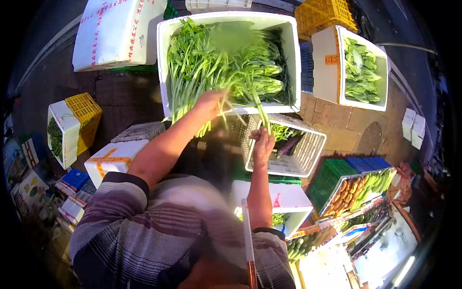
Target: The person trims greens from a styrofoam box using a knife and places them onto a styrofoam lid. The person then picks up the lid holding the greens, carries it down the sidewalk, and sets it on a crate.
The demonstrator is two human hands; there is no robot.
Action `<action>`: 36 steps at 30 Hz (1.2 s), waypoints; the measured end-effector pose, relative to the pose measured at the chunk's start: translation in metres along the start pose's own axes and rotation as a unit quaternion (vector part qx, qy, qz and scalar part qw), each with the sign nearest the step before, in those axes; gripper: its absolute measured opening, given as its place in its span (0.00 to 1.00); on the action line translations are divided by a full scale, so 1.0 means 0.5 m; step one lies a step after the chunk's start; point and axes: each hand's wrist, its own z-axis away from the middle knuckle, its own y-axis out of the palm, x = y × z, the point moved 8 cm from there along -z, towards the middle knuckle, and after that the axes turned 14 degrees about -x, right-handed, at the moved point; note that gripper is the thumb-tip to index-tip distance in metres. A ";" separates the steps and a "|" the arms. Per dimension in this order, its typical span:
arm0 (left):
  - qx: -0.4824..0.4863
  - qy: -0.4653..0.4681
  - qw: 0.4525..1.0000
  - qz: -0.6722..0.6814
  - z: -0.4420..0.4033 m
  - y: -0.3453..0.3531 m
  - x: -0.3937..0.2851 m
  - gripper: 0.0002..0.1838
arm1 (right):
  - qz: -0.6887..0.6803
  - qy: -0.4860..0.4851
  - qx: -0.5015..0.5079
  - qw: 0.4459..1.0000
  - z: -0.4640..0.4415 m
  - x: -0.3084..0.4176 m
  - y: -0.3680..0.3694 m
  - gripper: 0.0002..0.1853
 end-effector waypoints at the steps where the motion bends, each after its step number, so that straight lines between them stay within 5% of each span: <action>1: -0.010 -0.010 1.000 0.025 -0.009 -0.007 -0.011 0.14 | -0.022 0.019 0.019 0.999 -0.005 -0.004 -0.005 0.18; 9: 0.073 0.000 0.997 -0.023 -0.004 -0.035 -0.015 0.12 | -0.063 0.004 -0.100 0.993 0.023 0.078 -0.078 0.16; 13: 0.092 0.021 0.993 -0.068 -0.029 -0.053 0.025 0.12 | 0.043 -0.106 -0.041 0.993 0.067 0.061 -0.008 0.14; 14: 0.092 0.025 0.992 -0.082 -0.026 -0.054 0.036 0.12 | 0.061 -0.002 -0.027 0.998 0.121 0.138 0.041 0.14; 18: 0.079 0.088 0.991 -0.068 -0.022 -0.052 0.055 0.13 | 0.116 -0.094 0.037 0.988 0.143 0.054 0.092 0.07; 23: 0.051 -0.032 0.998 0.012 0.029 -0.041 0.053 0.13 | 0.321 -0.237 0.091 0.913 0.185 0.015 0.140 0.10; 26: 0.028 0.087 0.992 -0.085 0.004 -0.049 0.041 0.13 | 0.320 -0.259 0.143 0.900 0.191 0.007 0.162 0.12; 30: 0.060 0.085 0.992 -0.071 -0.001 -0.067 0.008 0.12 | 0.258 -0.277 0.356 0.855 0.185 0.062 0.183 0.25; 31: 0.060 0.087 0.991 -0.077 0.013 -0.067 -0.007 0.11 | 0.218 -0.093 0.375 0.896 0.155 0.080 0.177 0.27; 34: 0.093 0.076 0.990 -0.077 0.036 -0.064 -0.039 0.10 | 0.294 -0.346 0.226 0.862 0.029 0.167 0.183 0.18; 35: 0.099 0.089 0.987 -0.085 0.037 -0.066 -0.050 0.10 | 0.287 -0.229 0.158 0.917 -0.040 0.137 0.188 0.17; 36: 0.112 0.089 0.987 -0.073 0.046 -0.065 -0.061 0.10 | 0.304 -0.311 0.129 0.891 -0.080 0.128 0.212 0.16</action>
